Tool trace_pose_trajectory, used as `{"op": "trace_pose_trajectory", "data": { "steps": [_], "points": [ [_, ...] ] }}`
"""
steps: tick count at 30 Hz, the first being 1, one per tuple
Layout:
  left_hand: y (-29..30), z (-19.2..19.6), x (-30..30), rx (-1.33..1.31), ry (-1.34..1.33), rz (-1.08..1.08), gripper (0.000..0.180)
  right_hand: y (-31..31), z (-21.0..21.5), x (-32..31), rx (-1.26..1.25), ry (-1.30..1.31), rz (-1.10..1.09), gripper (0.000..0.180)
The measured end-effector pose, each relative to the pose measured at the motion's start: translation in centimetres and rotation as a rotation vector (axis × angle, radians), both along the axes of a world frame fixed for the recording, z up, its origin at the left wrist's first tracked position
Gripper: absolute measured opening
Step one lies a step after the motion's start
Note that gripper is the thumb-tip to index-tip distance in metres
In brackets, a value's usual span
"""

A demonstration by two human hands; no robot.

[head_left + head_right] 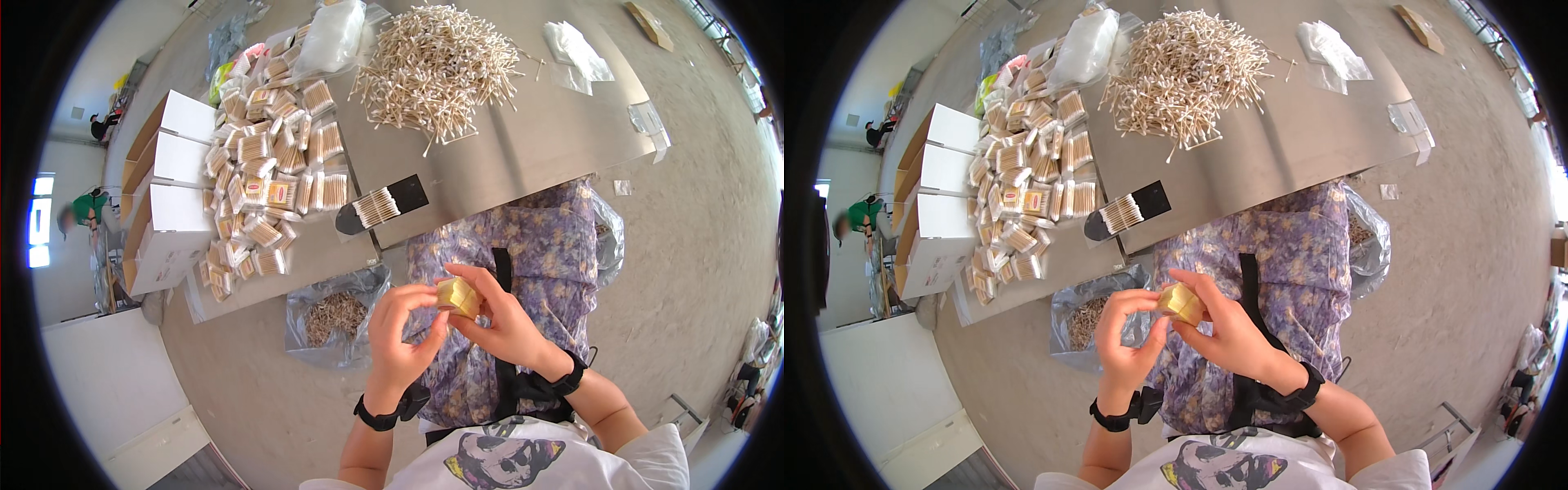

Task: The recorder sorts cotton swabs into boxes and applies glue to labels for packaging.

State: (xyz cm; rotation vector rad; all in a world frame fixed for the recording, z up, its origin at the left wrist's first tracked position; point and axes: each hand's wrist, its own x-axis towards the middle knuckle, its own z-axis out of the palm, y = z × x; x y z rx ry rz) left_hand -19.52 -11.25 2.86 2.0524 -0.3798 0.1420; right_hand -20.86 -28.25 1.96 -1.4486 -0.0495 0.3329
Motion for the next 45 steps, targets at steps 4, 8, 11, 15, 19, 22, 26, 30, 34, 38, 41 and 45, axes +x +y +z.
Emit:
{"op": "trace_pose_trajectory", "data": {
  "steps": [4,8,11,15,19,22,26,30,34,38,41,45],
  "points": [
    [0.5,0.2,0.0,-0.047,0.115,-0.038,0.035,-0.4,0.4,0.2,-0.118,-0.018,0.103,0.064],
    [0.9,0.5,0.2,0.009,0.137,-0.136,0.051,-0.4,0.5,0.3,0.019,0.126,0.106,0.068],
    [0.5,0.8,0.2,0.007,0.195,-0.161,0.057,-0.8,-0.2,0.2,0.154,0.214,0.109,0.068],
    [0.2,0.8,0.0,0.053,0.234,-0.117,0.06,-1.0,-0.7,-0.1,0.122,0.203,0.146,0.067],
    [0.5,0.2,-0.1,0.06,0.242,-0.14,0.057,-1.5,-0.1,0.4,-0.009,0.167,0.213,0.063],
    [0.8,0.1,0.0,-0.018,0.322,-0.155,0.053,-2.1,0.2,0.8,0.03,0.176,0.238,0.061],
    [1.2,0.0,0.2,-0.161,0.495,-0.174,0.05,-2.6,0.7,1.3,0.06,0.2,0.292,0.059],
    [1.3,-0.1,0.3,-0.191,0.528,-0.2,0.049,-2.7,1.4,1.6,-0.011,0.176,0.292,0.056],
    [1.3,0.1,0.4,-0.214,0.587,-0.228,0.048,-2.6,1.3,1.6,-0.115,0.116,0.243,0.051],
    [1.2,0.2,0.6,-0.228,0.569,-0.246,0.045,-2.8,1.3,1.6,-0.097,0.142,0.233,0.049],
    [1.3,0.2,0.7,-0.244,0.596,-0.249,0.043,-2.9,1.5,1.7,-0.059,0.175,0.239,0.049],
    [1.3,0.3,0.8,-0.255,0.622,-0.265,0.043,-2.8,1.1,1.5,-0.045,0.174,0.221,0.049]
  ]
}}
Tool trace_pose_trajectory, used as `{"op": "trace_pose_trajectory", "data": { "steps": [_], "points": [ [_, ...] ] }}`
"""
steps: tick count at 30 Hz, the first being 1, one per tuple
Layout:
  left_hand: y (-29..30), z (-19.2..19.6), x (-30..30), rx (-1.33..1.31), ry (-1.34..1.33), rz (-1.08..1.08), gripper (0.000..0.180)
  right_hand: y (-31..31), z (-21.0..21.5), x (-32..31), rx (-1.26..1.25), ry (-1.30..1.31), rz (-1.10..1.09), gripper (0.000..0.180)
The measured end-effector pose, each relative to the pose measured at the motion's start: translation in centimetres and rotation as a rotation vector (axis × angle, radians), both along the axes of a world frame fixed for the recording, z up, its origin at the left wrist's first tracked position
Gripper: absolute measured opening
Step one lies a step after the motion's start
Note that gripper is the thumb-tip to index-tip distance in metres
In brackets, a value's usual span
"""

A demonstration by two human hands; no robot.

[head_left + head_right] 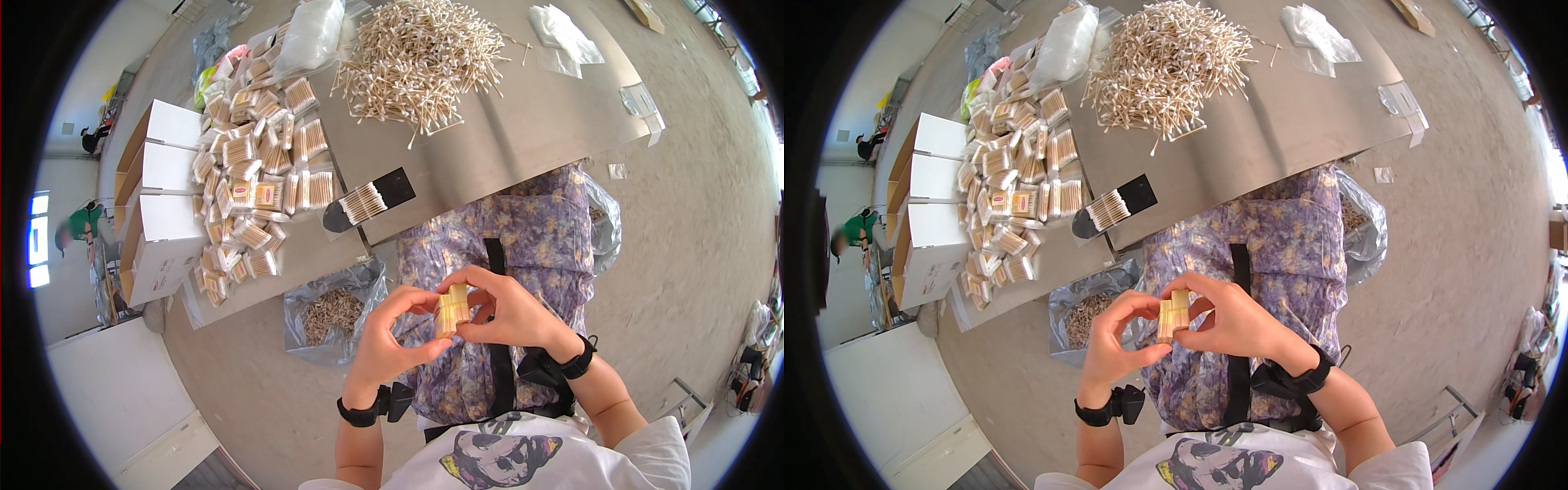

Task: The recorder sorts cotton swabs into boxes and applies glue to labels for packaging.

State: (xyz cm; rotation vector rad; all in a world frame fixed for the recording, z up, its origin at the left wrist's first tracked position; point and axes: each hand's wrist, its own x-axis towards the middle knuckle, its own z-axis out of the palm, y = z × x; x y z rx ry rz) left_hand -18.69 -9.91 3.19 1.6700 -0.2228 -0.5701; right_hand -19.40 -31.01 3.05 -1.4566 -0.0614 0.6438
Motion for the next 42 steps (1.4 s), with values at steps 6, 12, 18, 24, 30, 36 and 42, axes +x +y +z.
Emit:
{"op": "trace_pose_trajectory", "data": {
  "steps": [6,12,18,24,30,36,42],
  "points": [
    [-0.3,0.7,0.1,0.043,-0.049,-0.035,0.047,0.3,-0.5,-0.3,-0.021,-0.002,-0.065,0.047],
    [-1.9,0.2,-0.8,0.307,-0.458,0.113,0.05,1.0,-0.2,-0.2,-0.105,0.0,-0.137,0.045],
    [-1.7,-0.5,-1.4,0.384,-0.52,0.163,0.044,1.2,-0.5,-0.2,-0.127,-0.021,-0.189,0.046],
    [-1.5,-0.4,-1.2,0.255,-0.395,0.26,0.025,1.3,-0.9,-0.4,-0.02,0.0,-0.186,0.046],
    [-0.4,-1.0,-1.1,0.175,-0.323,0.316,0.019,1.5,-0.4,0.0,0.086,0.089,-0.155,0.039],
    [0.5,-1.3,-1.0,0.164,-0.269,0.331,0.016,1.4,-1.1,0.5,-0.022,0.138,-0.127,0.03],
    [2.5,-1.2,-0.8,-0.123,0.077,0.356,0.014,1.7,-2.2,1.0,0.017,-0.002,-0.078,0.027]
  ]
}}
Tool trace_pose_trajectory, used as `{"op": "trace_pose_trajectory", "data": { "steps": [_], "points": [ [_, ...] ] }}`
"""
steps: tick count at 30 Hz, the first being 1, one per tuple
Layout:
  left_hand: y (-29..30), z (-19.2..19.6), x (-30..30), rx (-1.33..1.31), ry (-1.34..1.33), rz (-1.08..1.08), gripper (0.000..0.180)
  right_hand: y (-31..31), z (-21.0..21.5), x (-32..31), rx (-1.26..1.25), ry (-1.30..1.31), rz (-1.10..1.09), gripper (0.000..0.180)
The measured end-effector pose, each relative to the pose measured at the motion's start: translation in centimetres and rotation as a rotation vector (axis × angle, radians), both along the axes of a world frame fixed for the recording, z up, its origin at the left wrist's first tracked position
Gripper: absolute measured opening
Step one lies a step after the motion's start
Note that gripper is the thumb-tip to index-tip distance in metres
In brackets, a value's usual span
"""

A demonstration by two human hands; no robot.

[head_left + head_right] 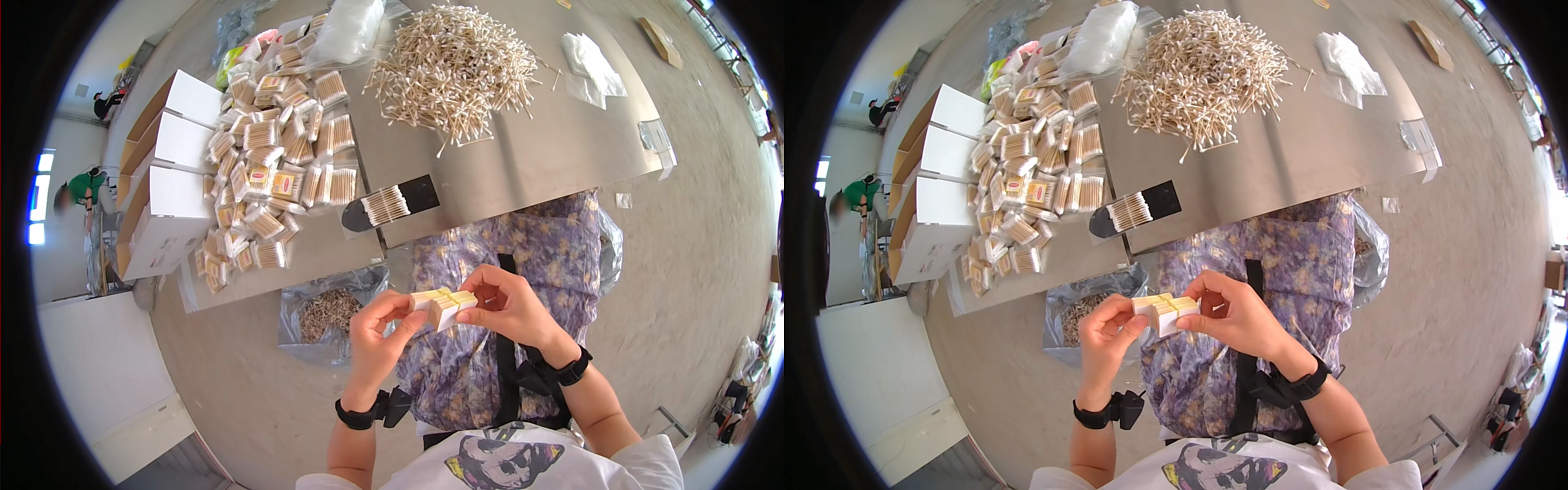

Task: The recorder sorts cotton swabs into boxes and applies glue to labels for packaging.

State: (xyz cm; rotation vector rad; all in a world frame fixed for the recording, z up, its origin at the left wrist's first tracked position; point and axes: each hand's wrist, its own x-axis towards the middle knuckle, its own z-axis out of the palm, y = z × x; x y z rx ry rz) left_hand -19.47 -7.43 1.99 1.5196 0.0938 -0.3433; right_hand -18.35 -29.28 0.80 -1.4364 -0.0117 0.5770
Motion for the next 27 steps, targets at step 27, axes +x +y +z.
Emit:
{"op": "trace_pose_trajectory", "data": {
  "steps": [27],
  "points": [
    [2.1,-3.8,-1.9,-0.785,0.512,0.194,0.03,5.3,-0.6,1.2,-0.35,-0.706,0.141,0.037]
  ]
}}
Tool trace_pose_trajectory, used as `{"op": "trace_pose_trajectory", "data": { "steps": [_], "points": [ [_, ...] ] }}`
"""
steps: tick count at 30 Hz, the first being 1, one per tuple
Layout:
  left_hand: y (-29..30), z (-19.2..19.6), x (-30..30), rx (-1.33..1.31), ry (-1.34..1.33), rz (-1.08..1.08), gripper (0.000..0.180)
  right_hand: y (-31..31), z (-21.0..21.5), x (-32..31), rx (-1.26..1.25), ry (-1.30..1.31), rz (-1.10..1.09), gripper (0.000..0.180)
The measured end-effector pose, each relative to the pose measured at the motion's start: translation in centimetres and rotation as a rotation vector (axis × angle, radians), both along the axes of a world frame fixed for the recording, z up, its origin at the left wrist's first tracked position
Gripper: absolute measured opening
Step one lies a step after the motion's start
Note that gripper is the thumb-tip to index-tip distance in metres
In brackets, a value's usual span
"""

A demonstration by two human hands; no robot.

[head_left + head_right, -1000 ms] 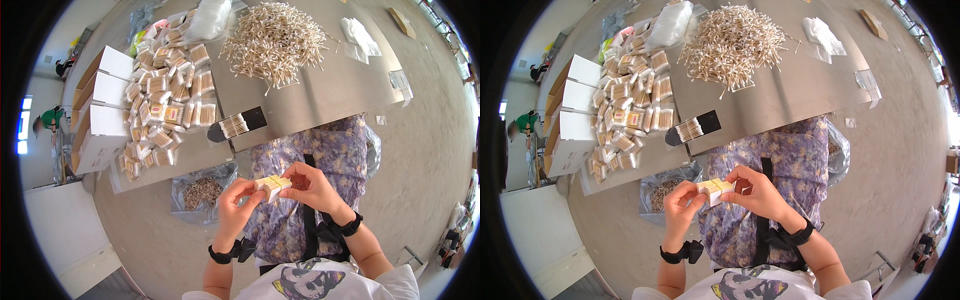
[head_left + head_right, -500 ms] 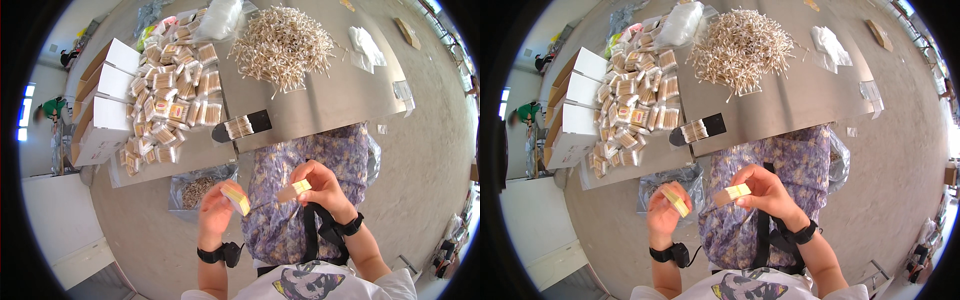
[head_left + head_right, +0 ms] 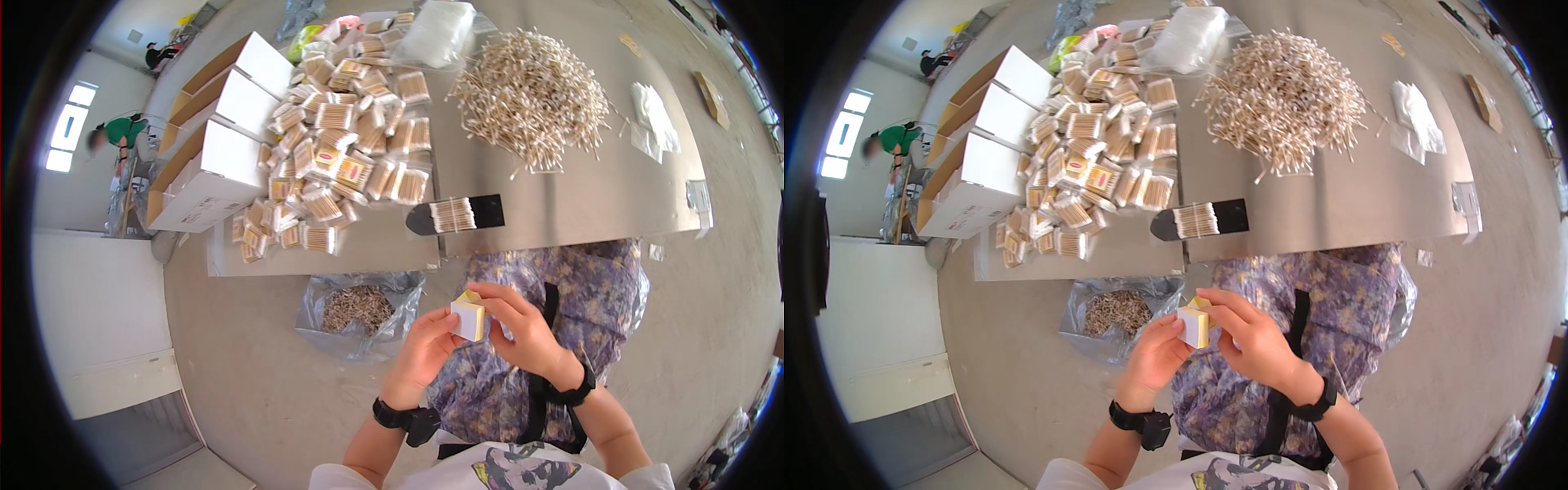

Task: The recorder sorts cotton swabs into boxes and applies glue to labels for packaging.

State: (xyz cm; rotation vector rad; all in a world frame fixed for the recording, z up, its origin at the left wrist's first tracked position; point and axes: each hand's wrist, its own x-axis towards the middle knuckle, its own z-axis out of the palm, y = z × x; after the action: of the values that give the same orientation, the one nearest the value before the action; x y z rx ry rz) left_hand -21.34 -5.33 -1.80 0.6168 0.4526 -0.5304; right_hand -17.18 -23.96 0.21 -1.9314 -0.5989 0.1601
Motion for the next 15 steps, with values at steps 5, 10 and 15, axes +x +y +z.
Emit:
{"op": "trace_pose_trajectory", "data": {
  "steps": [5,10,15],
  "points": [
    [0.6,-0.6,0.8,0.472,-0.231,0.108,0.022,1.8,-0.9,0.3,0.269,0.401,-0.016,0.029],
    [1.4,-2.2,2.3,0.89,-0.505,0.036,0.021,2.9,-3.5,1.0,0.402,0.72,-0.226,0.026],
    [4.9,-5.1,5.8,0.797,-0.321,0.128,0.017,1.3,-4.1,1.8,0.535,0.89,-0.388,0.024]
  ]
}}
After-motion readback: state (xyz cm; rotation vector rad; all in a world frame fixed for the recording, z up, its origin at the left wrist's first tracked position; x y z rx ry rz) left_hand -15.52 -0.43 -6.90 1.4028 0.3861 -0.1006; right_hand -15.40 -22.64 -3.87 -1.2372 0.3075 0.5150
